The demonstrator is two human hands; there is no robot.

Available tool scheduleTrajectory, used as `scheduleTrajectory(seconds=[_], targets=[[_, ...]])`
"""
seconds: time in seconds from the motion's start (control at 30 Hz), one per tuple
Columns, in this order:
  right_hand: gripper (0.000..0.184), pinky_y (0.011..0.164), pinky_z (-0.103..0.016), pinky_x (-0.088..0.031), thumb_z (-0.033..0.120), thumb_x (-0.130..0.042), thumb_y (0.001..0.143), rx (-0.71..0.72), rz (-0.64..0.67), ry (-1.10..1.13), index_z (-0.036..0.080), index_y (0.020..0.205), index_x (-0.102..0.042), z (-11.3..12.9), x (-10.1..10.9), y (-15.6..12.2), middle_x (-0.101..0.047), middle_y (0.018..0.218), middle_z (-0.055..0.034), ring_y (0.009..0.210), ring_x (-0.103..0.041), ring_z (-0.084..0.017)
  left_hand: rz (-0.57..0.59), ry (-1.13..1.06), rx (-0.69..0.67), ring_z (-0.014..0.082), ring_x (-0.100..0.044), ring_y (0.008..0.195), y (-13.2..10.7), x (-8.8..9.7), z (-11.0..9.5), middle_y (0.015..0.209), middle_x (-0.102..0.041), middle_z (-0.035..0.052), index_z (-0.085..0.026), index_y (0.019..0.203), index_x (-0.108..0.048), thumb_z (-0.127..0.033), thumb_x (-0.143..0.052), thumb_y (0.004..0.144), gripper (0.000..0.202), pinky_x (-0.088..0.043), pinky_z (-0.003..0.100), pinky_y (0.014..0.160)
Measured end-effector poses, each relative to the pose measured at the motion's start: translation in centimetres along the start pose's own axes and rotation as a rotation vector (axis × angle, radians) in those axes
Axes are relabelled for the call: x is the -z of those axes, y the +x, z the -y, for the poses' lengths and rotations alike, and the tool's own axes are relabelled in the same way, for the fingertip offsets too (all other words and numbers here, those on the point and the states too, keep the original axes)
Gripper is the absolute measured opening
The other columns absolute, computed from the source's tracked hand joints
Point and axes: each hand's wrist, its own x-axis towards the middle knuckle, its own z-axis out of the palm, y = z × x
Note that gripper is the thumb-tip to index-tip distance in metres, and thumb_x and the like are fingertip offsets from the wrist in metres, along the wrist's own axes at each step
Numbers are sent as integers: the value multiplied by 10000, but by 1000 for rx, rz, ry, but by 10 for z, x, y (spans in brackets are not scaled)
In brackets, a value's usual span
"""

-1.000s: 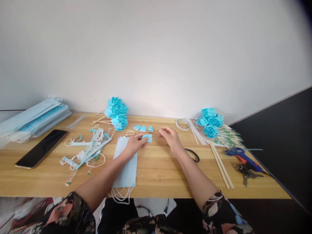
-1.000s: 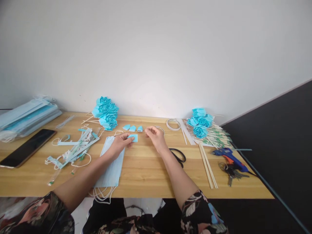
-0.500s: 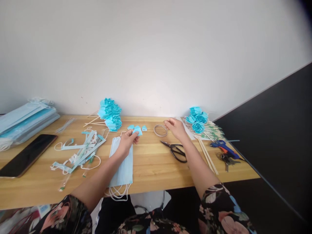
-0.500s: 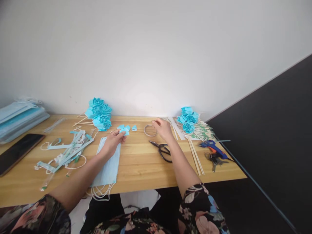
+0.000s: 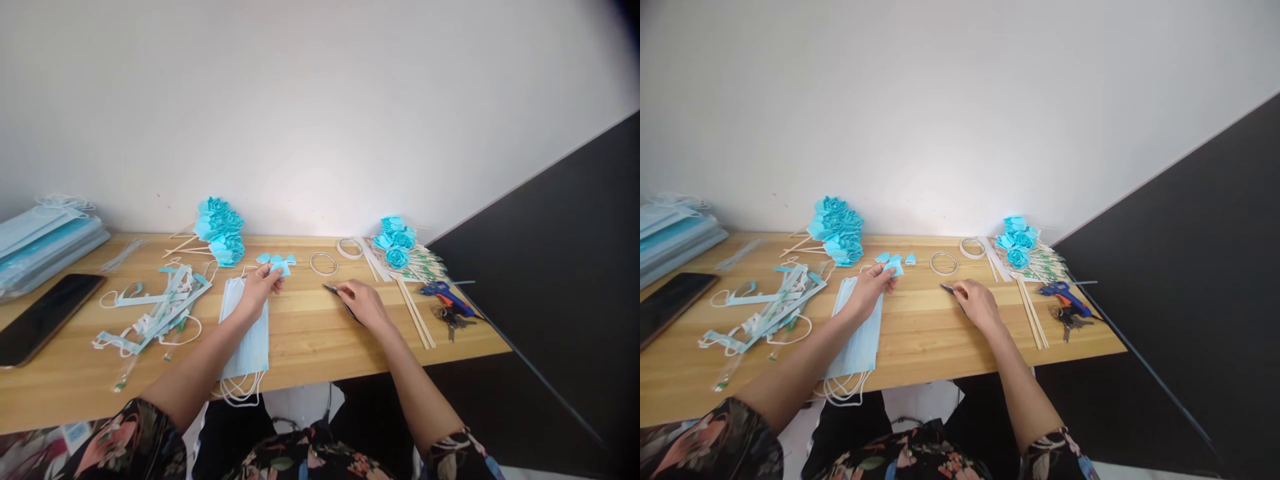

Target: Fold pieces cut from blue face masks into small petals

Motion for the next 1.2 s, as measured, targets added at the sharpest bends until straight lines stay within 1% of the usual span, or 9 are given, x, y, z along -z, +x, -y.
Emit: scheduleTrajectory(seconds=[0.13, 0.2, 0.4, 0.63, 0.8, 0.87, 1.0, 1.07, 1.2], targets=[[139, 688, -280, -417, 222, -527, 851, 3, -101, -21, 228, 864, -665, -3, -11, 0, -695, 855, -30, 797, -624, -182, -4, 16, -6, 91, -497, 501, -1, 0, -1, 584, -576, -4, -137, 691, -562, -437, -686, 691, 324, -388, 218, 483], [134, 674, -279, -410, 230, -523, 851, -7, -122, -26, 228, 852, -657, -4, -15, 0, -689, 837, -27, 770, -615, -178, -4, 18, -3, 94, -497, 504, -2, -1, -1, 583, -573, -6, -139, 695, -566, -434, -685, 691, 318, -391, 219, 484], [141, 658, -273, -402, 245, -501, 849, -51, -103, 24, 227, 850, -641, -6, -16, 1, -691, 831, -21, 737, -606, -168, 9, 19, 10, 99, -501, 526, -3, -2, 1, 589, -568, -4, -139, 697, -575, -427, -680, 702, 307, -397, 222, 497], [146, 637, -274, -416, 273, -523, 832, -118, -90, 122, 235, 839, -664, -7, -16, 3, -713, 814, -13, 715, -625, -172, 28, 8, 41, 102, -508, 536, -5, -2, 2, 611, -573, -3, -139, 718, -577, -422, -689, 695, 305, -401, 229, 514], [211, 728, -285, -460, 199, -497, 811, -63, -96, 201, 233, 891, -690, -10, -14, 0, -727, 908, -25, 824, -649, -177, 30, 27, 36, 99, -498, 529, -4, -2, 0, 605, -573, -2, -140, 702, -571, -433, -683, 698, 313, -392, 229, 518], [234, 744, -286, -466, 170, -492, 792, -40, -99, 212, 228, 899, -691, -10, -13, -2, -723, 915, -27, 829, -648, -173, 32, 31, 37, 98, -495, 525, -4, -2, 0, 599, -572, -3, -143, 692, -569, -430, -682, 699, 308, -392, 230, 524], [174, 709, -289, -465, 227, -547, 793, -41, -115, 164, 224, 896, -687, -7, -14, -5, -705, 852, -27, 741, -627, -166, 31, 32, 41, 100, -498, 525, -4, -1, 1, 603, -575, -1, -145, 696, -571, -430, -681, 699, 305, -392, 233, 527], [152, 707, -292, -458, 259, -553, 814, -30, -123, 130, 225, 884, -683, -5, -14, -5, -697, 841, -30, 744, -622, -170, 31, 32, 39, 101, -500, 526, -4, -2, 1, 606, -576, -1, -145, 702, -575, -432, -682, 699, 306, -393, 234, 526], [160, 689, -286, -441, 233, -517, 843, -11, -126, 77, 228, 868, -675, -1, -13, -3, -697, 857, -34, 770, -625, -175, 38, 34, 35, 98, -497, 521, -4, -3, 1, 601, -577, -3, -145, 698, -579, -431, -678, 704, 302, -394, 234, 529]])
